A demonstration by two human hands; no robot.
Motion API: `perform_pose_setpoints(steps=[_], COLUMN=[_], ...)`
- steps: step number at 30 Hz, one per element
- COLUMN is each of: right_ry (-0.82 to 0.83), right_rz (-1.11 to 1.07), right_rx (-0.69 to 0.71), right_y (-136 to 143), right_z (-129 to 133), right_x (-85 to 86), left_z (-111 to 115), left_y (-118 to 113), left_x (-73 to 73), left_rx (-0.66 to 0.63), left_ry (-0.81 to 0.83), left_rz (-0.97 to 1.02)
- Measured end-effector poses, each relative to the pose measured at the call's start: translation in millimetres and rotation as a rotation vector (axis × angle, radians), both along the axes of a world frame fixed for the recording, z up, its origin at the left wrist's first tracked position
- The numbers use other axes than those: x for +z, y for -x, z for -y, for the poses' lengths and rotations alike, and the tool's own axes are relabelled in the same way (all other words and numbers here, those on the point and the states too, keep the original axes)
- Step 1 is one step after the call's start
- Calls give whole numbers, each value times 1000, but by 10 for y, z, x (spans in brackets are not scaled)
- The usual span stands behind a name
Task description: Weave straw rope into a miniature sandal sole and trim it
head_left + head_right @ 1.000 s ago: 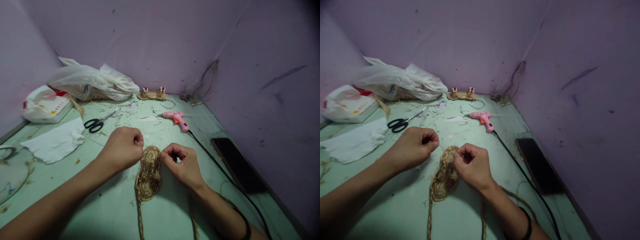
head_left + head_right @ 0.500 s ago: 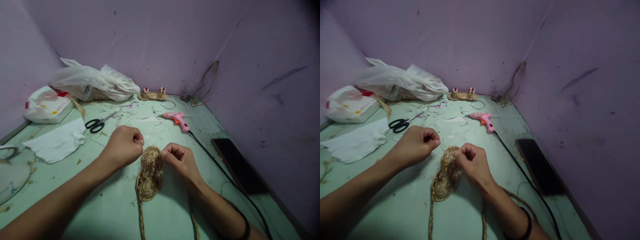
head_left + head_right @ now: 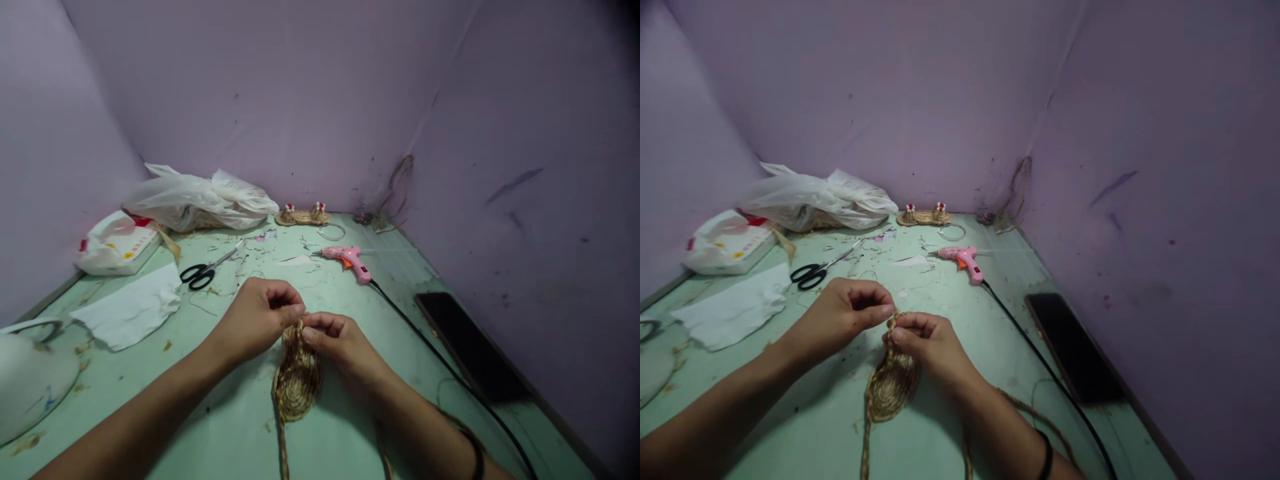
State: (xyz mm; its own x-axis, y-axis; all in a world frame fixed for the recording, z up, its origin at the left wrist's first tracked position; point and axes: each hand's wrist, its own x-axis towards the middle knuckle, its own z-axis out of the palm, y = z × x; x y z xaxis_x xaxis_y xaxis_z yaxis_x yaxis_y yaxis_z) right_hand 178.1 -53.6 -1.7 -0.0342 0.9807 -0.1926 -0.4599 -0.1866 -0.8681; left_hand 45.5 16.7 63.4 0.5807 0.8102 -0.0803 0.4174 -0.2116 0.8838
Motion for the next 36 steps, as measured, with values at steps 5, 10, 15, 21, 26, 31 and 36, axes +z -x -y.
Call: perform_pose_setpoints(steps=[5, 10, 15, 21, 26, 31, 36], right_ry=[25, 57, 1, 11, -13, -53, -51], right_rz=[-216, -357, -219, -40, 13, 59, 68], right_rx=[-59, 43, -55, -256, -214, -134, -60], right_y=[-6, -12, -18, -70, -56, -23, -12], right_z=[1, 22, 20, -11, -6, -1, 0], right_x=[44, 82, 73, 64, 89, 106, 103], left_z=[-9, -14, -92, -149, -17, 35, 3], left_y=[20, 36, 146, 223, 96, 26, 34], left_x=[20, 38, 50, 105, 34, -127, -169], left_rx=[-30, 3, 8, 80, 38, -38, -5], left_ry=[-46, -126, -179, -230, -109, 3, 62], left_rz=[-49, -112, -185, -266, -141, -82, -28])
